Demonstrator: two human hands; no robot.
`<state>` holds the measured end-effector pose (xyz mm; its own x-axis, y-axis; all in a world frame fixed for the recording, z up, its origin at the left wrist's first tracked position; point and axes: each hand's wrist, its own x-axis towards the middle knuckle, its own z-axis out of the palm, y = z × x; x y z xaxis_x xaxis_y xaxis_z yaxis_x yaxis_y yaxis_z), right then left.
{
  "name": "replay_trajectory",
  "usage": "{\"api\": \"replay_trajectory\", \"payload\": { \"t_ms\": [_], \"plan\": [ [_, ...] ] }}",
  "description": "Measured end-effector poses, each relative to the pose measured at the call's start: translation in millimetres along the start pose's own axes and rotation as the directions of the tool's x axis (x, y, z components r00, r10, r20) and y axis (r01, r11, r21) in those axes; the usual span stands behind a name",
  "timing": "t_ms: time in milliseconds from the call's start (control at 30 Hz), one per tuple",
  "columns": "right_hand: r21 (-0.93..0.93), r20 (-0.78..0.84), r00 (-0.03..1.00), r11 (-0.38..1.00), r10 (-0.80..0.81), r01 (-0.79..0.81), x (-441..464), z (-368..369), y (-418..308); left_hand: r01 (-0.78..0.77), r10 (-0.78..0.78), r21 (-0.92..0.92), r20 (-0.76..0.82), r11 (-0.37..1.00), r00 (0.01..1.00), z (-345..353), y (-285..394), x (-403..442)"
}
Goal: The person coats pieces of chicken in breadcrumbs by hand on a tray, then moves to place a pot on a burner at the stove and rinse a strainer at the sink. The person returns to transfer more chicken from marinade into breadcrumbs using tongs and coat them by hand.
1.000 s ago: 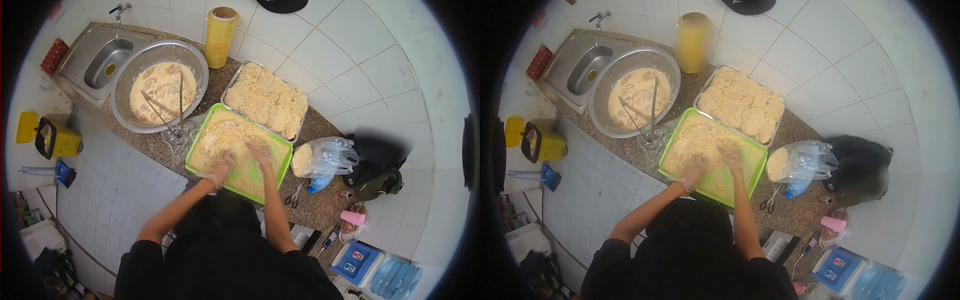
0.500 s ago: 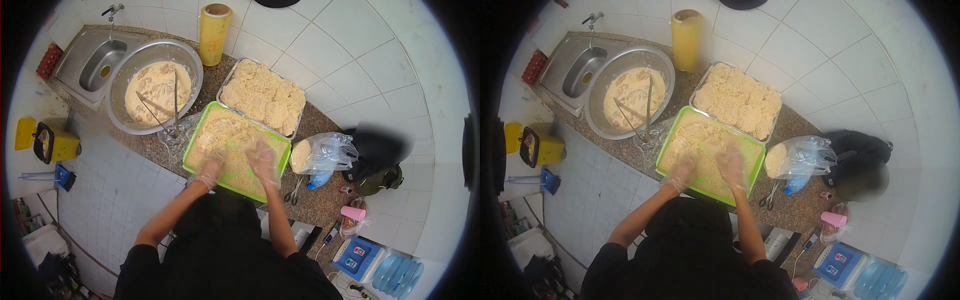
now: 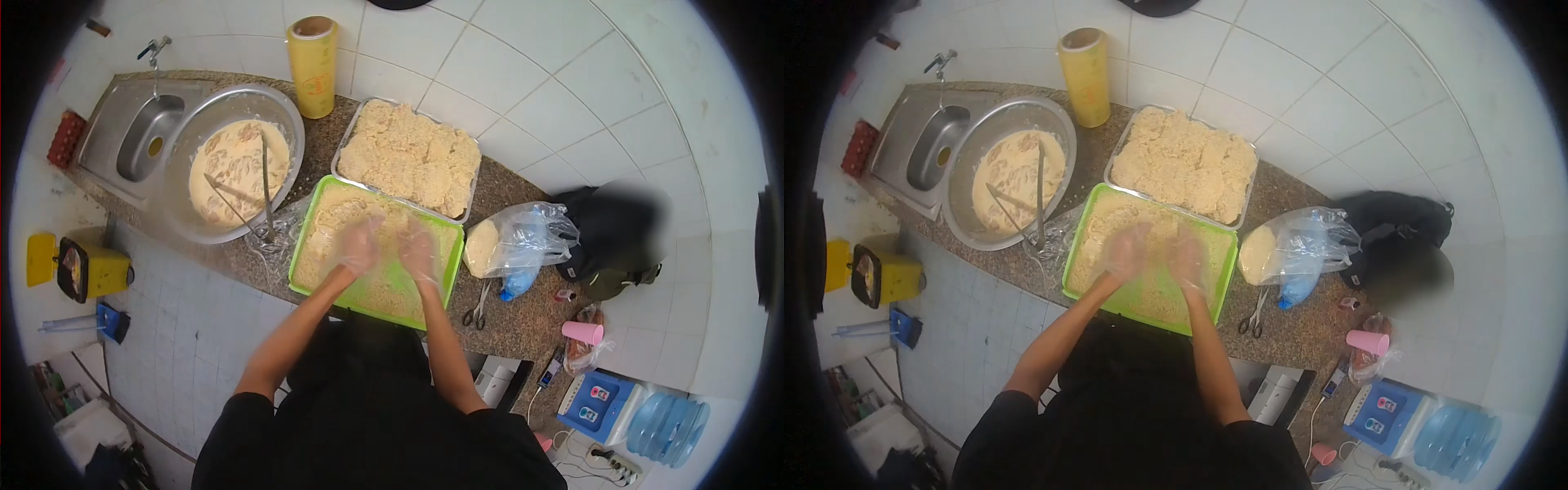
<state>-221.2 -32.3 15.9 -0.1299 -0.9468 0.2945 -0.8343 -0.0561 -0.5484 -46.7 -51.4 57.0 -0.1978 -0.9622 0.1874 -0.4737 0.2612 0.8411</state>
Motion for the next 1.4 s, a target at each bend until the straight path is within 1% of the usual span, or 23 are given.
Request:
{"api": "replay_trajectory", "payload": {
  "t_ms": [33,100,200,300,333,367,433,500,600,633,700,733,833,867,900,933,1000,1067,1100,1200,1300,1367,1400],
  "plan": [
    [-0.048,0.024,1.0,0.999,-0.009,0.01,3.6,1.9,0.9,0.042,-0.046,0.094,0.041,0.995,0.998,-1.3,1.0,13.3],
    [-0.139,0.08,0.996,0.99,-0.027,0.038,7.0,7.8,-1.0,-0.062,0.073,0.27,-0.032,0.961,0.997,16.2,-0.8,38.3],
    [-0.232,0.351,0.912,0.963,0.214,-0.137,12.7,-11.3,-3.6,-0.153,0.173,0.457,-0.002,0.876,0.985,33.9,7.8,61.7],
    [-0.031,-0.037,0.997,0.997,-0.073,0.072,-6.4,-1.4,42.9,-0.185,0.142,0.653,0.119,0.734,0.983,57.9,-14.5,61.6],
    [0.115,0.002,0.995,0.988,0.099,-0.099,-7.1,-11.1,40.4,-0.19,0.101,0.719,0.165,0.669,0.981,62.7,-22.7,55.0],
    [0.25,0.065,0.962,0.929,0.267,-0.275,-10.5,-21.1,37.7,-0.185,0.116,0.702,0.145,0.688,0.983,67.7,-32.5,53.9],
    [0.162,0.139,0.921,0.909,0.363,-0.383,-21.5,-43.2,14.7,-0.199,0.149,0.664,0.132,0.721,0.98,68.3,-43.5,45.7],
    [-0.262,0.166,0.967,0.954,0.192,-0.144,-6.7,-57.2,-5.6,-0.269,0.218,0.648,0.16,0.712,0.963,72.1,-54.0,44.5],
    [-0.294,0.259,0.952,0.952,0.165,-0.085,-13.4,-14.1,-9.0,-0.321,0.275,0.569,0.169,0.757,0.947,63.4,-47.0,51.8],
    [-0.148,0.304,0.916,0.963,0.261,-0.225,-13.2,-15.5,-8.5,-0.325,0.282,0.537,0.162,0.779,0.946,55.6,-42.2,55.8],
    [0.128,0.43,0.81,0.861,0.399,-0.492,-3.8,-24.7,-6.4,-0.273,0.361,0.445,-0.127,0.853,0.924,42.3,-40.3,55.1],
    [0.188,0.387,0.839,0.857,0.383,-0.479,-4.3,-30.8,-4.1,-0.258,0.373,0.385,-0.261,0.886,0.891,36.2,-41.3,44.5],
    [0.265,0.249,0.892,0.86,0.377,-0.437,-0.8,-47.0,-13.7,-0.151,0.209,0.336,-0.143,0.929,0.967,7.5,-40.3,4.5],
    [0.223,0.204,0.9,0.877,0.384,-0.425,5.0,-53.7,-25.4,-0.112,0.089,0.413,0.074,0.904,0.993,1.1,-34.9,-3.7],
    [0.178,0.162,0.907,0.893,0.389,-0.414,10.6,-65.1,-41.1,-0.088,-0.058,0.491,0.274,0.866,0.96,-8.6,-22.0,-11.2],
    [0.217,0.234,0.903,0.886,0.36,-0.409,16.9,-81.7,-59.4,-0.083,-0.218,0.567,0.443,0.82,0.869,-14.9,-14.4,-20.8],
    [0.295,0.365,0.886,0.867,0.286,-0.401,29.2,-108.8,-87.8,-0.195,-0.027,0.428,0.459,0.882,0.888,-20.2,-10.4,-45.2],
    [0.292,0.207,0.949,0.911,0.238,-0.292,8.9,-84.4,-63.0,-0.237,0.06,0.372,0.429,0.898,0.901,-21.0,-15.1,-58.2],
    [0.283,0.126,0.97,0.929,0.209,-0.237,-1.2,-75.7,-53.2,-0.215,0.045,0.388,0.403,0.896,0.914,-20.0,-27.7,-64.2],
    [-0.22,0.43,0.775,0.886,0.464,-0.408,-15.9,-66.7,-59.1,-0.058,-0.043,0.255,0.373,0.965,0.927,-6.8,-28.6,-70.8],
    [-0.112,0.297,0.909,0.956,0.292,-0.27,-76.4,16.9,-21.7,0.026,-0.086,0.138,0.453,0.99,0.887,17.7,-15.6,-68.6],
    [-0.178,0.496,0.857,0.983,0.139,-0.056,-64.9,16.2,-10.7,0.044,-0.076,0.085,0.431,0.995,0.899,23.6,-12.6,-61.3],
    [-0.108,0.508,0.846,0.987,0.16,-0.121,-54.9,6.0,-11.0,0.054,-0.068,0.048,0.37,0.997,0.927,25.1,-10.5,-57.3]
  ]
}}
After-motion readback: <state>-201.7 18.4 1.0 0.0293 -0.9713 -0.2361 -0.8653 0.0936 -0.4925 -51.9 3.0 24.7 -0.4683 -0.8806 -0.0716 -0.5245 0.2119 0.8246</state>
